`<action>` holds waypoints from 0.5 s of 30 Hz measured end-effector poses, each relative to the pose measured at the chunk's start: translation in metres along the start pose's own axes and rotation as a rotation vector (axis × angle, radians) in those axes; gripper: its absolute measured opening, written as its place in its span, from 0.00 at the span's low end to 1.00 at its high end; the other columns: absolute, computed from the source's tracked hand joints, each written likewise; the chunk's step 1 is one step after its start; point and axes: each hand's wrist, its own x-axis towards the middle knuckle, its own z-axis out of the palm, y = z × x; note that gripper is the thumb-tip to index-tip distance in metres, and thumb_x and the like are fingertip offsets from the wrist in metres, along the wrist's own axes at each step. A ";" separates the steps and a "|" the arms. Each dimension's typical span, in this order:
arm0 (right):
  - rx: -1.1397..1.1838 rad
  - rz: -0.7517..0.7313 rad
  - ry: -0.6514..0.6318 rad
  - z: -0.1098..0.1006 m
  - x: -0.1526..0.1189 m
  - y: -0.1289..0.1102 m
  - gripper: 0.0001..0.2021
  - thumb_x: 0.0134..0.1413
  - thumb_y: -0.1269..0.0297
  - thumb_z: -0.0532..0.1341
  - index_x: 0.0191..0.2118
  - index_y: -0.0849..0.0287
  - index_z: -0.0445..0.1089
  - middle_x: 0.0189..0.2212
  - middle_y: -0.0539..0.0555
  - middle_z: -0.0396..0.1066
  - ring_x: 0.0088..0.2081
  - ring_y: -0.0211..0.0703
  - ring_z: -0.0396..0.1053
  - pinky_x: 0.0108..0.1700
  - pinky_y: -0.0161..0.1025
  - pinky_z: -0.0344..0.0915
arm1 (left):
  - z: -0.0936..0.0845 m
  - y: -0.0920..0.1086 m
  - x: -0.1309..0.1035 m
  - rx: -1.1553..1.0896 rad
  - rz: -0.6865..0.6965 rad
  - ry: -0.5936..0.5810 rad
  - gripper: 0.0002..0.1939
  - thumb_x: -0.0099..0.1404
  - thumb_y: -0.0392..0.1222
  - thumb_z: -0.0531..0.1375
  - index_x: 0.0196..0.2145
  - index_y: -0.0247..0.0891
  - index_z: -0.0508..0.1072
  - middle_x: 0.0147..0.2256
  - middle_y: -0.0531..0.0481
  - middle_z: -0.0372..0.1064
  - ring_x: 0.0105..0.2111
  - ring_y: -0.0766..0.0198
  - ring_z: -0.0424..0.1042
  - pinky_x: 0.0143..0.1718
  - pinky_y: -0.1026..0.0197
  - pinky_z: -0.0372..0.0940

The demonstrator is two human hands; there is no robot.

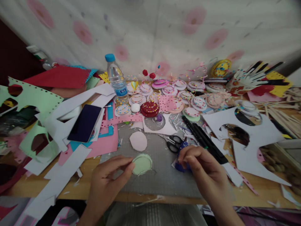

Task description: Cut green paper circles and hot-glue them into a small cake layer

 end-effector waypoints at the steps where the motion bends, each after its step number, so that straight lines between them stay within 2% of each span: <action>1: -0.004 -0.021 0.033 -0.002 0.001 0.000 0.10 0.65 0.64 0.55 0.30 0.56 0.66 0.29 0.49 0.66 0.31 0.36 0.63 0.33 0.33 0.59 | 0.000 0.001 0.000 -0.012 -0.016 0.012 0.10 0.53 0.30 0.65 0.29 0.44 0.81 0.25 0.57 0.77 0.23 0.71 0.73 0.25 0.74 0.69; 5: 0.047 -0.037 0.213 -0.012 0.002 0.001 0.03 0.61 0.68 0.60 0.35 0.55 0.67 0.34 0.50 0.66 0.33 0.37 0.64 0.35 0.33 0.62 | 0.003 0.004 -0.001 -0.071 -0.129 0.055 0.08 0.52 0.31 0.65 0.27 0.44 0.81 0.25 0.55 0.76 0.23 0.70 0.73 0.26 0.73 0.69; 8: 0.088 -0.037 0.389 -0.017 0.003 0.001 0.04 0.56 0.70 0.64 0.36 0.55 0.68 0.37 0.51 0.66 0.38 0.38 0.65 0.40 0.33 0.63 | 0.004 0.003 -0.001 -0.134 -0.203 0.033 0.07 0.52 0.32 0.66 0.27 0.44 0.82 0.25 0.55 0.76 0.23 0.69 0.73 0.25 0.73 0.69; 10: 0.088 -0.057 0.469 -0.016 0.002 0.000 0.06 0.55 0.70 0.65 0.37 0.55 0.68 0.38 0.51 0.67 0.39 0.39 0.65 0.43 0.33 0.63 | 0.004 0.001 0.000 -0.215 -0.303 0.009 0.06 0.52 0.34 0.67 0.27 0.44 0.82 0.24 0.55 0.76 0.23 0.69 0.73 0.24 0.73 0.69; 12: 0.098 -0.012 0.420 -0.011 0.000 0.000 0.06 0.56 0.69 0.64 0.39 0.54 0.69 0.38 0.51 0.68 0.37 0.38 0.66 0.40 0.33 0.65 | 0.005 -0.001 0.001 -0.290 -0.413 -0.050 0.05 0.53 0.35 0.67 0.28 0.43 0.82 0.24 0.54 0.77 0.23 0.68 0.74 0.24 0.72 0.69; 15: 0.197 0.194 0.111 0.006 -0.005 0.001 0.04 0.60 0.63 0.61 0.41 0.54 0.70 0.35 0.51 0.70 0.30 0.36 0.67 0.31 0.31 0.66 | 0.009 0.000 0.003 -0.346 -0.496 -0.156 0.04 0.53 0.37 0.68 0.30 0.41 0.82 0.24 0.52 0.78 0.22 0.67 0.74 0.24 0.71 0.70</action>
